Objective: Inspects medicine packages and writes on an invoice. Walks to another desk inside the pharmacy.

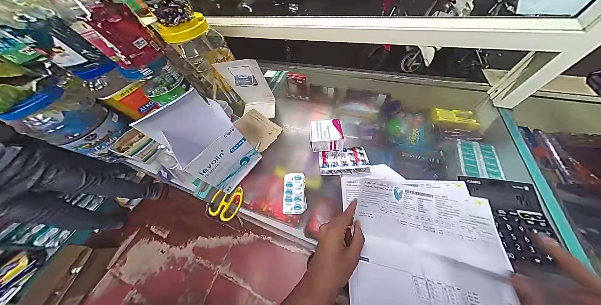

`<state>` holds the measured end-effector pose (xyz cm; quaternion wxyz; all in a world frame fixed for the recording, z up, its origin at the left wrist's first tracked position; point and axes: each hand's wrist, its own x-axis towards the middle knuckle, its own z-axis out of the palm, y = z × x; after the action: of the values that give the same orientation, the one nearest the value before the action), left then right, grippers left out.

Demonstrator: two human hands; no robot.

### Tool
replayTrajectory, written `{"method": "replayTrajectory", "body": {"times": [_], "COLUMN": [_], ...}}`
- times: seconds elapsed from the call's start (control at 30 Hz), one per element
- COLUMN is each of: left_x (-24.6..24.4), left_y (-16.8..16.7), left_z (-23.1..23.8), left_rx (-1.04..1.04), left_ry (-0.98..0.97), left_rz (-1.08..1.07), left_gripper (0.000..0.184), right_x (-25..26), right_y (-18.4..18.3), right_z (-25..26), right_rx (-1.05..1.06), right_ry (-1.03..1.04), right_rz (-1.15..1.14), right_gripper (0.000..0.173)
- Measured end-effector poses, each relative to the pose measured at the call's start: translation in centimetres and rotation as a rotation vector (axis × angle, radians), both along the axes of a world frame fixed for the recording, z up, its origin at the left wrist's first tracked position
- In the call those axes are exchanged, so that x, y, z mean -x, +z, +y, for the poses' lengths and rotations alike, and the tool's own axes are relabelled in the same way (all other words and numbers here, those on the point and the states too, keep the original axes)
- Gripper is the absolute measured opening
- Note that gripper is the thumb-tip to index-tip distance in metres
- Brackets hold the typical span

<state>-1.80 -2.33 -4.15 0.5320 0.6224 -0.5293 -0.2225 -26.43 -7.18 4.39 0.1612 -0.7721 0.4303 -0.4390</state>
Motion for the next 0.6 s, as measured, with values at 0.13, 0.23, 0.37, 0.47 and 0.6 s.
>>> {"method": "replayTrajectory", "body": {"times": [0.13,0.23,0.37,0.47,0.6], "left_x": [0.3,-0.3,-0.2,1.9,3.0], "left_y": [0.0,0.1,-0.7,-1.4,-2.9], "left_z": [-0.1,0.1,0.9,1.6,1.5], "left_rx": [0.010,-0.067,0.066,0.209,0.185], "left_ry": [0.083,0.166,0.175,0.007,-0.160], "left_rz": [-0.260,-0.472,-0.628,-0.661,-0.639], "left_gripper": [0.043,0.050,0.044,0.023,0.027], "right_x": [-5.7,-6.6,-6.0,-5.7,-5.5], "right_y": [-5.7,-9.8,-10.2,-10.5,-10.3], "right_z": [-0.3,-1.7,-2.1,-2.2,-2.4], "right_rx": [-0.154,-0.004,0.001,0.018,-0.032], "right_ry": [0.161,0.151,0.171,0.192,0.236], "right_rz": [0.337,0.469,0.464,0.464,0.435], "right_gripper": [0.053,0.069,0.071,0.066,0.053]}}
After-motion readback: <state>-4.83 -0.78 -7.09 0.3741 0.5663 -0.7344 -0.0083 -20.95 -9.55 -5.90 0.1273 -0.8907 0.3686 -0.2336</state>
